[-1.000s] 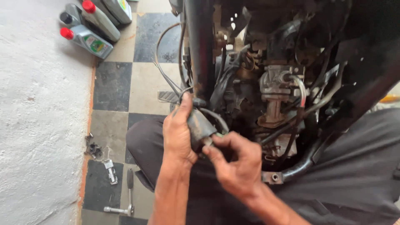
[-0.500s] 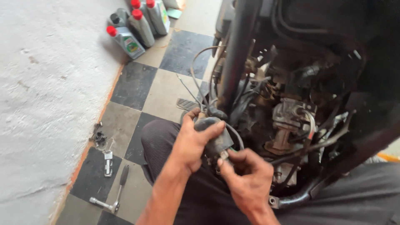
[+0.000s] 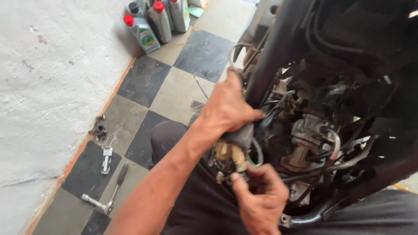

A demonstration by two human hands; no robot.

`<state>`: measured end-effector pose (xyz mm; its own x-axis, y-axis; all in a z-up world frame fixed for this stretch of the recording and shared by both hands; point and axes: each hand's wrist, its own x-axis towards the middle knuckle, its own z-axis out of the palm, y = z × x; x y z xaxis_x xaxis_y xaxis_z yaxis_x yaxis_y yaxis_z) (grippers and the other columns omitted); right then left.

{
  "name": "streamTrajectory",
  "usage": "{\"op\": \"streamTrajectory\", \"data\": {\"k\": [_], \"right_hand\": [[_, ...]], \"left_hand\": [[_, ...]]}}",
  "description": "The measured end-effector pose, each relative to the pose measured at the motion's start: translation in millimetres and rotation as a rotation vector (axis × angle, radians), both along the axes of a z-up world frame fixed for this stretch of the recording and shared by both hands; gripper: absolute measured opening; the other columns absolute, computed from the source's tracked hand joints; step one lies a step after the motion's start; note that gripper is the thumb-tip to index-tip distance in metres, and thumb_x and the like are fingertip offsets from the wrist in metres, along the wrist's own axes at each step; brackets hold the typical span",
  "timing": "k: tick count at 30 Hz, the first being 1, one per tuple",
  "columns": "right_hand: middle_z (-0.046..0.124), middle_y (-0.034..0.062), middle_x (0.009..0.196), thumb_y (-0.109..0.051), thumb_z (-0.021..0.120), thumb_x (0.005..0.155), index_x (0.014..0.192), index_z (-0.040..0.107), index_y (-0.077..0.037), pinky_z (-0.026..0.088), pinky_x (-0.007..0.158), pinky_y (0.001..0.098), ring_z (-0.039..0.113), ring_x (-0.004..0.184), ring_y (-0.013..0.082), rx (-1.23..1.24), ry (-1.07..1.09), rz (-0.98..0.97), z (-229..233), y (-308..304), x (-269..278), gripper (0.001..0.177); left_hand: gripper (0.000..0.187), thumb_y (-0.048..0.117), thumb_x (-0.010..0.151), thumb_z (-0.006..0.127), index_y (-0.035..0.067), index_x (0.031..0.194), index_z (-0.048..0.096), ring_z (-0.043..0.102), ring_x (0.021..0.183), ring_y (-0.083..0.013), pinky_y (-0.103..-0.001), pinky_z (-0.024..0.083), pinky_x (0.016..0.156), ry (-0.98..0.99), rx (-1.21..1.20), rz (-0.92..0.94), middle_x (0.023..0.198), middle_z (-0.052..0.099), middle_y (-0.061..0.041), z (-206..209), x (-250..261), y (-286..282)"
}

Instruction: The person is working on the internal components of a motorcycle, specifically repairing the engine and electrical connections.

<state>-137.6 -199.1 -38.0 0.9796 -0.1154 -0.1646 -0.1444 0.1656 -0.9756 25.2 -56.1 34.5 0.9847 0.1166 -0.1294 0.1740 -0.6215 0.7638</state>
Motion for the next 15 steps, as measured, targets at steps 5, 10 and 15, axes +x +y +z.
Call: {"op": "streamTrajectory", "data": {"k": [5,10,15], "right_hand": [[0.071,0.0077,0.095,0.009,0.072,0.084,0.103,0.060,0.002,0.052,0.072,0.0222,0.066,0.083,0.0077,-0.056,-0.013,0.058,17,-17,8,0.024],[0.061,0.0044,0.096,0.008,0.079,0.079,0.130,0.051,-0.013,0.049,0.068,0.0199,0.059,0.079,0.0052,0.035,-0.082,0.266,14,-40,2,0.062],[0.050,0.0078,0.105,0.004,0.084,0.073,0.124,0.062,-0.017,0.047,0.060,0.0226,0.054,0.066,0.0080,-0.645,-0.326,0.203,44,-14,7,0.060]], "left_hand": [[0.125,0.044,0.059,0.097,-0.024,0.136,0.026,0.070,0.103,-0.0431,-0.038,0.057,0.091,-0.014,0.031,-0.054,0.105,0.068,-0.035,1,-1,0],[0.110,0.048,0.055,0.096,-0.016,0.125,0.041,0.071,0.107,-0.0396,-0.038,0.056,0.093,0.120,-0.057,0.024,0.111,0.068,-0.033,4,-3,-1],[0.112,0.049,0.055,0.094,-0.017,0.126,0.039,0.074,0.105,-0.0367,-0.037,0.057,0.093,0.183,-0.111,0.042,0.111,0.070,-0.033,-3,0,-4]]}}
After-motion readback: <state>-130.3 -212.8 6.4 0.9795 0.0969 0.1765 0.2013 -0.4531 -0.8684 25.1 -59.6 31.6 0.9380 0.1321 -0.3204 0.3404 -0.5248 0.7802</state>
